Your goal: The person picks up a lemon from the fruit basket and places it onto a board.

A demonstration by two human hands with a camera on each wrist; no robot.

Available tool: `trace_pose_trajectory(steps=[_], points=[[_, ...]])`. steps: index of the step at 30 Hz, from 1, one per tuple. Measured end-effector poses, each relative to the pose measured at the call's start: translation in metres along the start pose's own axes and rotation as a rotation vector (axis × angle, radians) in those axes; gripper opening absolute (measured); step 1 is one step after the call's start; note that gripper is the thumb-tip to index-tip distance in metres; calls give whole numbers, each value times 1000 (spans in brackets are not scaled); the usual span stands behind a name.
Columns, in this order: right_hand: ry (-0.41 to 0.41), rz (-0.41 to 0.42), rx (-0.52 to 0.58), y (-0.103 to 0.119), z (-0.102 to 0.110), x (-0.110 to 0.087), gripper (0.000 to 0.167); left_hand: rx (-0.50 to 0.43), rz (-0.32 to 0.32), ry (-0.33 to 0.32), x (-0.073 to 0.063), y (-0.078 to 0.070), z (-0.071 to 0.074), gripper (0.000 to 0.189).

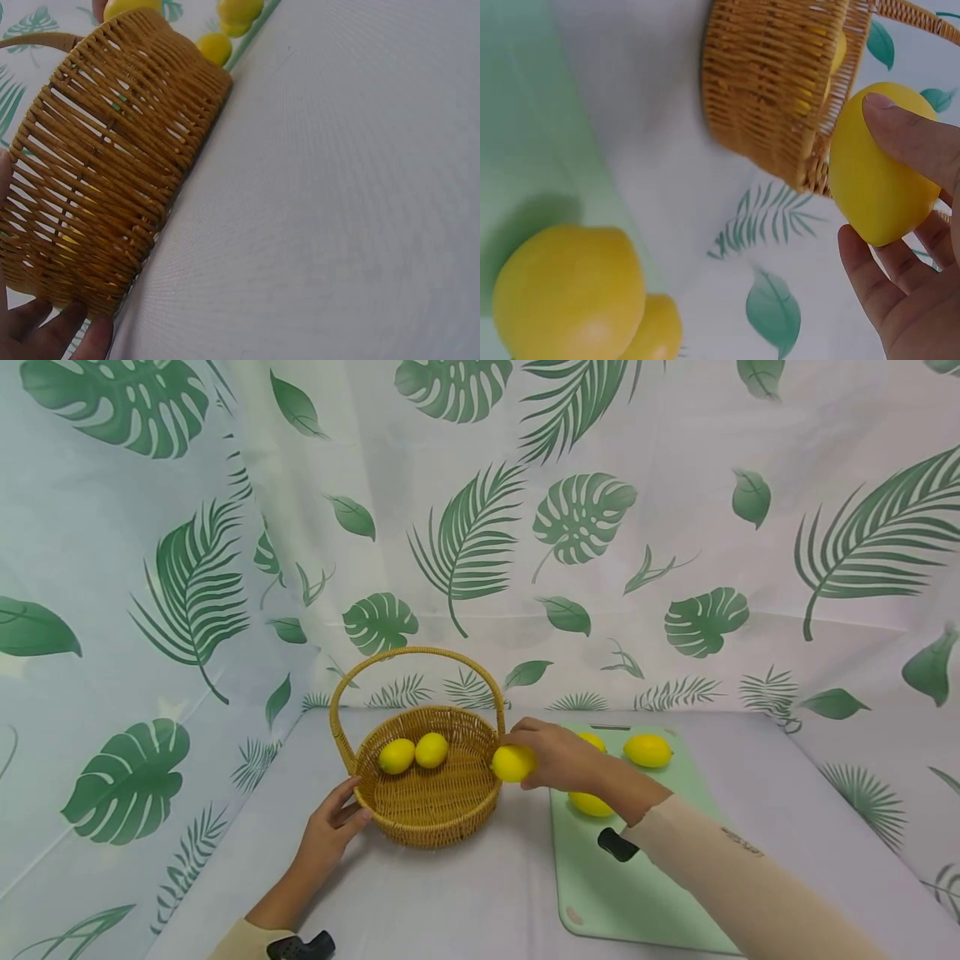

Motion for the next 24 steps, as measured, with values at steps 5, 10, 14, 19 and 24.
trace_pose_trajectory(steps=[5, 10, 14, 19, 24], points=[[3, -12, -17, -6, 5, -8, 57, -5, -13, -17, 5, 17, 0, 64], [-2, -29, -19, -12, 7, -16, 57, -6, -17, -18, 8, 27, 1, 64], [-9, -50, -9, -19, 9, -22, 56, -2, 1, -4, 3, 7, -1, 65], [-26, -59, -15, -25, 15, -30, 55, 15, 14, -8, 0, -4, -1, 64], [-49, -68, -19, -29, 22, -38, 56, 29, 10, -8, 0, -3, -1, 64]])
Point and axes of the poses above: each hand's wrist, its own x-axis towards the middle knuckle, its own z-axis out of the back of the hand, y = z × x, the point moved 4 cm from there along x, towards the middle knuckle, and after that the axes turned 1 degree about z, right-handed, at the moved point
